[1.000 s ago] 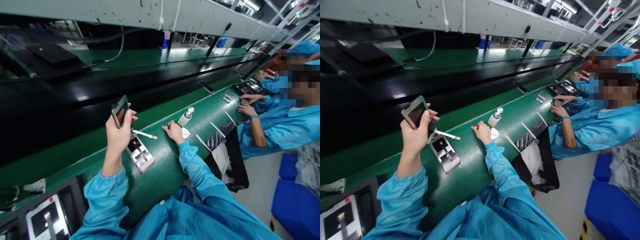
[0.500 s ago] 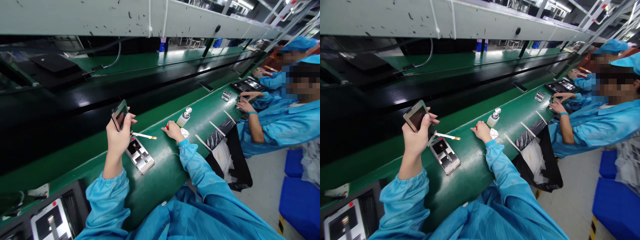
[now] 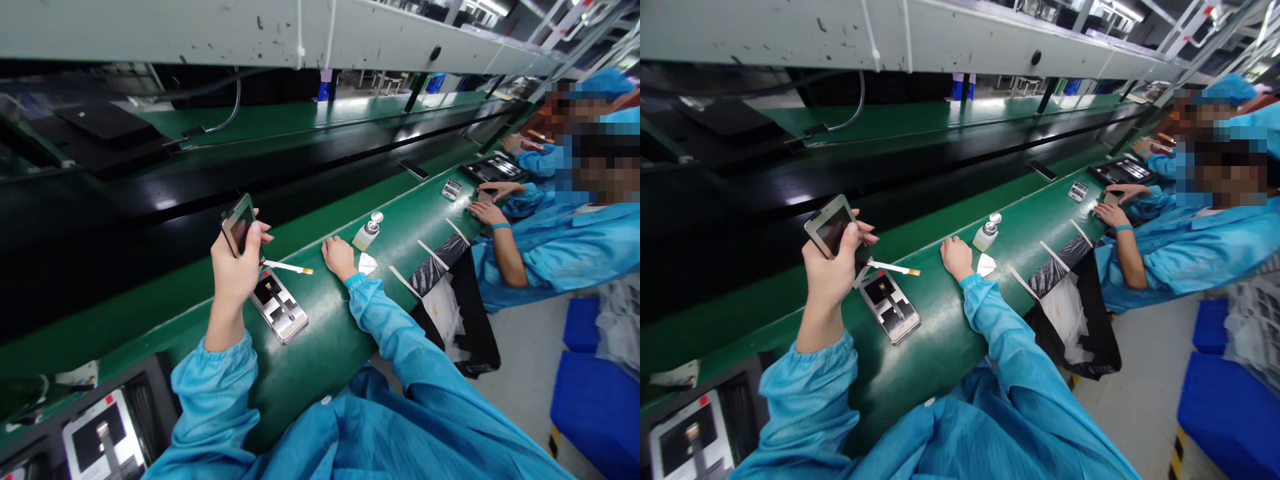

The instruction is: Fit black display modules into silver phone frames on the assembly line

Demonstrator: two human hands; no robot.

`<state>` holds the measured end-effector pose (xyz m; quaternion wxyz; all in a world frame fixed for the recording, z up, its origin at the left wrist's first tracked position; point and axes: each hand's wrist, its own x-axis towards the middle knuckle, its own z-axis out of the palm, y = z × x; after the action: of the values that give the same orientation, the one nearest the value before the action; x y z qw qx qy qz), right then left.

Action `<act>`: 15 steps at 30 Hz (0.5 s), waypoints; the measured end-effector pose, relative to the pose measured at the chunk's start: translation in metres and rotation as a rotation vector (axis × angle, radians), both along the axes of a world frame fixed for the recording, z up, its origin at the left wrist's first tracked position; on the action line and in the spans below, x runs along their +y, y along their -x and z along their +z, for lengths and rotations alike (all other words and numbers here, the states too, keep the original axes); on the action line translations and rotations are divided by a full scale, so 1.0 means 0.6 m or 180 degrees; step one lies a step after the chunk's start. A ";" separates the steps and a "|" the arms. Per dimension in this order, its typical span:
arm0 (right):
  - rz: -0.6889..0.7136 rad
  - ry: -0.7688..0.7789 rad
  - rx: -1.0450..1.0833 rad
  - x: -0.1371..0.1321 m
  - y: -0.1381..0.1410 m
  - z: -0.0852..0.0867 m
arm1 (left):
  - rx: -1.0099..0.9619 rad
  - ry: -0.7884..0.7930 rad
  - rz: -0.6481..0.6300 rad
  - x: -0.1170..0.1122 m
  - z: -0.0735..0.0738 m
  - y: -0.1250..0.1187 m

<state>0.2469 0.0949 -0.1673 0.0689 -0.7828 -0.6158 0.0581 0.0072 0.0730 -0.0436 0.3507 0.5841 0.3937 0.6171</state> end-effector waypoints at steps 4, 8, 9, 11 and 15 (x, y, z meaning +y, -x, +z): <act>0.0196 0.0016 -0.0156 0.003 -0.007 -0.003 | -0.0066 -0.0040 -0.0059 -0.004 -0.001 -0.001; 0.0370 -0.0112 -0.0242 -0.012 0.000 -0.014 | -0.0113 -0.0038 -0.0033 -0.005 0.002 0.001; 0.0372 -0.0167 -0.0262 -0.017 0.003 -0.017 | -0.0113 -0.0017 -0.0041 -0.005 0.003 0.002; 0.0335 -0.0273 -0.0302 -0.023 0.006 -0.021 | -0.0123 0.0018 -0.0063 -0.006 0.005 0.003; 0.0290 -0.0376 -0.0369 -0.022 0.004 -0.025 | -0.0151 0.0044 -0.0062 -0.007 0.006 0.004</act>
<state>0.2445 0.0814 -0.1824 0.0764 -0.7506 -0.6561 -0.0207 0.0048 0.0689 -0.0401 0.3700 0.5707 0.3838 0.6246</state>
